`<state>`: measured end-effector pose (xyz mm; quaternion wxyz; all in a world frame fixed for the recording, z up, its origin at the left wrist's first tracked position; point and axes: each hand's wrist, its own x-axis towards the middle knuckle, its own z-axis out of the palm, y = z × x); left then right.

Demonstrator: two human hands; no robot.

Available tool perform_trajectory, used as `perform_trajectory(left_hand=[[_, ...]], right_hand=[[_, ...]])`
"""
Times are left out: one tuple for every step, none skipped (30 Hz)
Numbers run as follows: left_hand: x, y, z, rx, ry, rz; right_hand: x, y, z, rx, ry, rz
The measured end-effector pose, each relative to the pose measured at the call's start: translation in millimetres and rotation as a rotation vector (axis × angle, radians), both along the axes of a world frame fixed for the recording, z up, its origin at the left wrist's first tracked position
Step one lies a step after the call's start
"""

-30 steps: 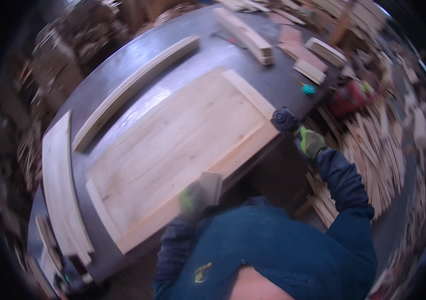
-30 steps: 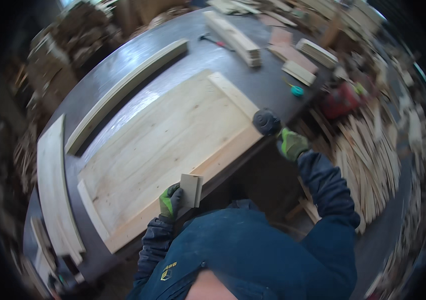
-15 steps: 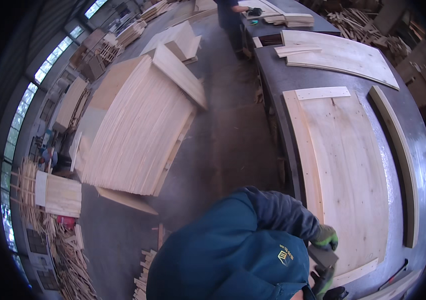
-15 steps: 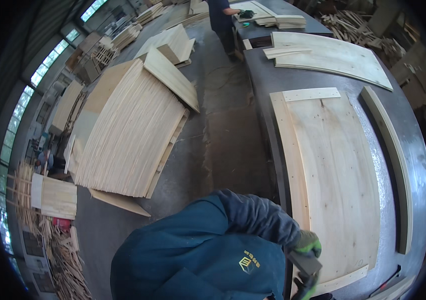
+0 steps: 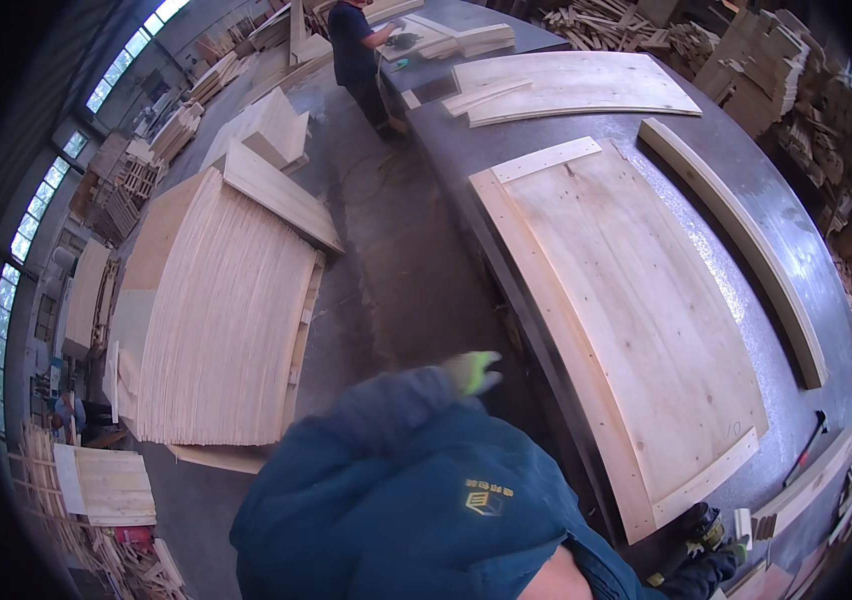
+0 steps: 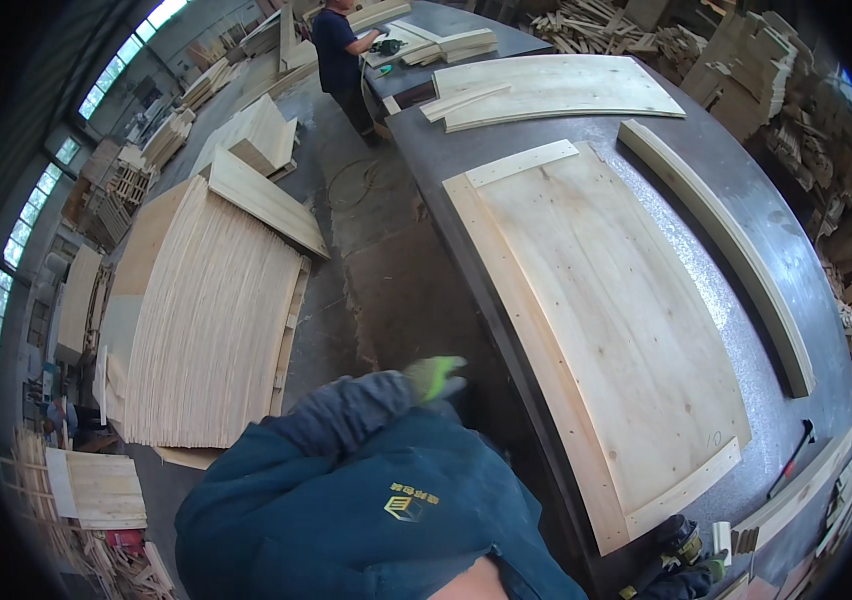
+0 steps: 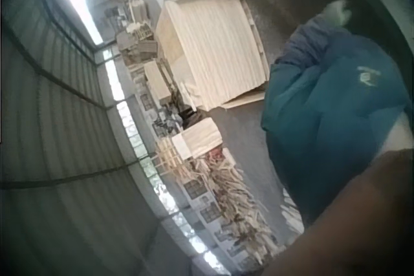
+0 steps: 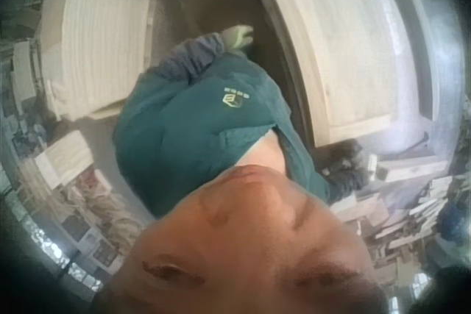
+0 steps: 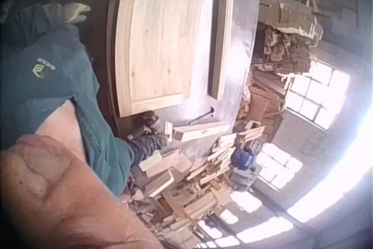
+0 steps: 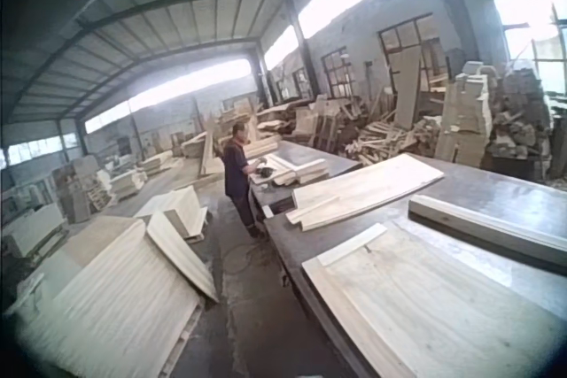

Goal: The person assembles wooden panels by placing wooden strips onto boards, fastening them with a nail gun, and stacking the finished panels onto a pallet.

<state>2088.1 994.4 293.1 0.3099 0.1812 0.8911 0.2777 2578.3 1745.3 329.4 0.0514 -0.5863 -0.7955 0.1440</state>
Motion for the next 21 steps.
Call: perform_trajectory(left_hand=[[4,-38,-11,-0.105,0.031,0.061],[10,-80,-30,-0.112,0.044,0.15],[16,-118,-48,-0.122,0.056,0.23],[25,-152,-60,-0.193,0.116,0.256],[33,-182,-73,-0.262,0.177,0.281],[46,-216,-88,-0.288,0.173,0.323],[57,-238,-99,-0.309,0.167,0.361],[67,-249,-101,-0.306,0.17,0.364],[72,-257,-104,-0.263,0.102,0.408],[72,-262,-105,-0.221,0.036,0.449],[70,-262,-105,-0.218,0.039,0.447],[66,-263,-104,-0.225,0.067,0.347],[55,-261,-105,-0.226,0.079,0.289],[44,-257,-105,-0.225,0.091,0.229],[26,-245,-109,-0.248,0.108,0.273],[10,-238,-113,-0.267,0.124,0.324],[-11,-245,-125,-0.265,0.134,0.334],[-16,-251,-122,-0.274,0.09,0.398],[-55,-233,-115,-0.252,0.053,0.399],[-101,-219,-106,-0.231,0.054,0.385],[-164,-201,-91,-0.202,0.108,0.327]], right_hand=[[4,18,-1,0.061,-0.056,-0.033],[11,31,-3,0.098,-0.097,-0.066],[22,39,-7,0.125,-0.139,-0.103],[26,50,-6,0.153,-0.173,-0.136],[30,56,-5,0.176,-0.201,-0.163],[17,66,-11,0.179,-0.215,-0.159],[6,74,-17,0.198,-0.24,-0.179],[1,77,-22,0.212,-0.261,-0.194],[-4,79,-27,0.22,-0.278,-0.205],[-9,80,-37,0.225,-0.289,-0.212],[-15,80,-44,0.234,-0.303,-0.224],[-20,78,-51,0.243,-0.301,-0.232],[-27,73,-58,0.254,-0.304,-0.236],[-32,70,-66,0.265,-0.303,-0.236],[-37,62,-77,0.278,-0.291,-0.234],[-50,52,-91,0.3,-0.267,-0.206],[-78,40,-116,0.318,-0.228,-0.147],[-134,22,-155,0.337,-0.189,-0.017],[-152,-3,-174,0.366,-0.15,0.05],[-178,-42,-196,0.376,-0.143,0.111],[-199,-96,-203,0.293,0.023,0.163]])
